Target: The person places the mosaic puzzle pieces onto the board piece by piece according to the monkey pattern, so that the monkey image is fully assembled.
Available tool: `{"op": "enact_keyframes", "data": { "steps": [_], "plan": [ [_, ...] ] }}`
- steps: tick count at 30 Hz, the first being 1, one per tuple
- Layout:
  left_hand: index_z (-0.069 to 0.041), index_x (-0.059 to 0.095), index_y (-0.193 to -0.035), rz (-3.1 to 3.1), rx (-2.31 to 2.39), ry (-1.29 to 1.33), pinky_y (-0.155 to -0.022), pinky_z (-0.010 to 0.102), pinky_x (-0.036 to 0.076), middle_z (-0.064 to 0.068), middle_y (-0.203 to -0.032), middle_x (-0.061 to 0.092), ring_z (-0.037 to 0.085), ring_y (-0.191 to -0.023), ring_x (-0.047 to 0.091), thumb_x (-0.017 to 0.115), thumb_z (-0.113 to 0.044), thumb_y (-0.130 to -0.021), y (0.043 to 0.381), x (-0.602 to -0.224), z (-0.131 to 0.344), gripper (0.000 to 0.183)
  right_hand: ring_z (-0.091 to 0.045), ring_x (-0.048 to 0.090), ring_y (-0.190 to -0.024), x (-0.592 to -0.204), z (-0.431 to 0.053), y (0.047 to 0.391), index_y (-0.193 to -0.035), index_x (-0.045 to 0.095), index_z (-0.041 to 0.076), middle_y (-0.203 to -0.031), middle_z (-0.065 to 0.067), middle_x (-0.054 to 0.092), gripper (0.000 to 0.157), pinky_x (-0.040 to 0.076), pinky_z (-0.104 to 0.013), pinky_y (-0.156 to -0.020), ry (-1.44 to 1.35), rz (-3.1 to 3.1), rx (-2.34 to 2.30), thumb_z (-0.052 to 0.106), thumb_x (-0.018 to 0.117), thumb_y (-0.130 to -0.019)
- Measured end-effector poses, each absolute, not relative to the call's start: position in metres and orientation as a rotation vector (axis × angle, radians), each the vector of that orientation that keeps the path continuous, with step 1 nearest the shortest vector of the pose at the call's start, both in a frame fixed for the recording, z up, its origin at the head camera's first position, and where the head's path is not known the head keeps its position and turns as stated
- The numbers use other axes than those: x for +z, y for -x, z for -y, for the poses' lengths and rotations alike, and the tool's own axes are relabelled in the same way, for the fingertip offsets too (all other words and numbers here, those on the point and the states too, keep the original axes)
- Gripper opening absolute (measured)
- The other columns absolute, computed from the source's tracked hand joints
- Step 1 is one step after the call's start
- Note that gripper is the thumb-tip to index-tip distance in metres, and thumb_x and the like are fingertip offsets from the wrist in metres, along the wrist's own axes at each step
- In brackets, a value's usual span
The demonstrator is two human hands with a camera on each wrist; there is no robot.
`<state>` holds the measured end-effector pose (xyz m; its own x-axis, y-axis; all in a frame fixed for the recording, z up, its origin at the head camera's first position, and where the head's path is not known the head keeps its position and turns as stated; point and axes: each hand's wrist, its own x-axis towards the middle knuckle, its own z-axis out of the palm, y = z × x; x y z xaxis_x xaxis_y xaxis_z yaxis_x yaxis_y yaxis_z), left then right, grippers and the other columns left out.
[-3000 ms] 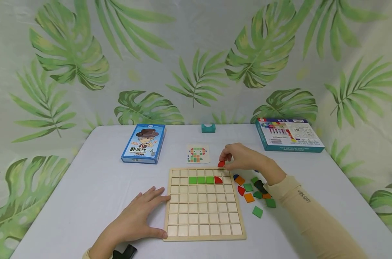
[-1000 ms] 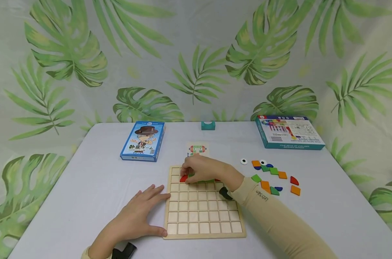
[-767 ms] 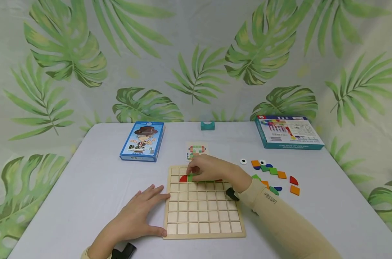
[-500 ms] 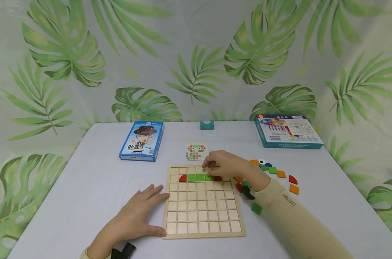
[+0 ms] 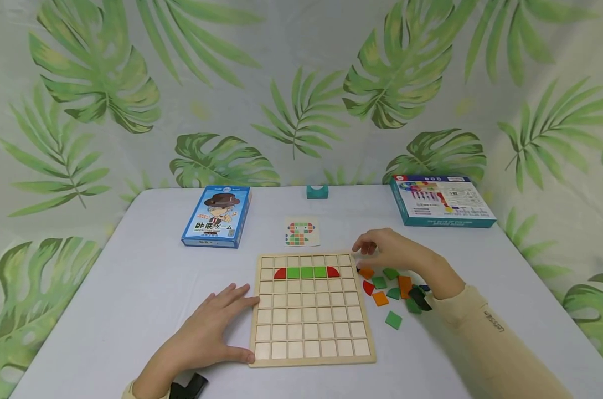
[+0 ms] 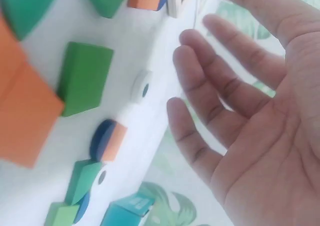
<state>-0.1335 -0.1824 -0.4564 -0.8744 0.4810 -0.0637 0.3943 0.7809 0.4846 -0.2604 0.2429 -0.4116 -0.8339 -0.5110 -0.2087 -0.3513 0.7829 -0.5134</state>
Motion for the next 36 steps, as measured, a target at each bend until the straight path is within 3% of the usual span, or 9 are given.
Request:
{"op": "enact_keyframes", "data": {
  "steps": [8,12,22,36],
  "plan": [
    [-0.024,0.059,-0.153,-2.785,0.717,-0.699,-0.124,0.077,0.028,0.011,-0.17,0.045,0.045,-0.161,0.034,0.093,-0.069,-0.066,0.133,-0.456,0.183,0.103,-0.017,0.06,-0.091,-0.418,-0.253,0.247,-0.124,0.075,0.005,-0.098,-0.001,0.071,0.045,0.058,-0.031,-0.084,0.521,-2.67,-0.612,0.038,0.084,-0.095],
    [-0.024,0.059,-0.153,-2.782,0.716,-0.691,-0.125,0.076,0.028,0.011,-0.17,0.045,0.045,-0.162,0.033,0.094,-0.066,-0.066,0.133,-0.456,0.182,0.102,-0.015,0.06,-0.088,-0.424,-0.256,0.244,-0.119,0.076,0.008,-0.094,0.001,0.07,0.041,0.056,-0.026,-0.078,0.472,-2.668,-0.626,0.04,0.083,-0.095],
    [-0.025,0.06,-0.153,-2.789,0.71,-0.691,-0.125,0.076,0.028,0.011,-0.17,0.045,0.045,-0.161,0.034,0.094,-0.067,-0.066,0.134,-0.459,0.183,0.103,-0.013,0.057,-0.079,-0.428,-0.257,0.238,-0.107,0.077,0.009,-0.085,0.003,0.067,0.031,0.052,-0.024,-0.069,0.516,-2.715,-0.64,0.036,0.085,-0.094],
    [-0.025,0.06,-0.153,-2.797,0.706,-0.702,-0.124,0.077,0.028,0.012,-0.17,0.046,0.046,-0.161,0.034,0.092,-0.071,-0.065,0.133,-0.456,0.184,0.104,-0.013,0.059,-0.081,-0.428,-0.255,0.237,-0.107,0.076,0.01,-0.087,0.003,0.068,0.026,0.054,-0.026,-0.073,0.466,-2.725,-0.649,0.032,0.084,-0.095]
  ]
}}
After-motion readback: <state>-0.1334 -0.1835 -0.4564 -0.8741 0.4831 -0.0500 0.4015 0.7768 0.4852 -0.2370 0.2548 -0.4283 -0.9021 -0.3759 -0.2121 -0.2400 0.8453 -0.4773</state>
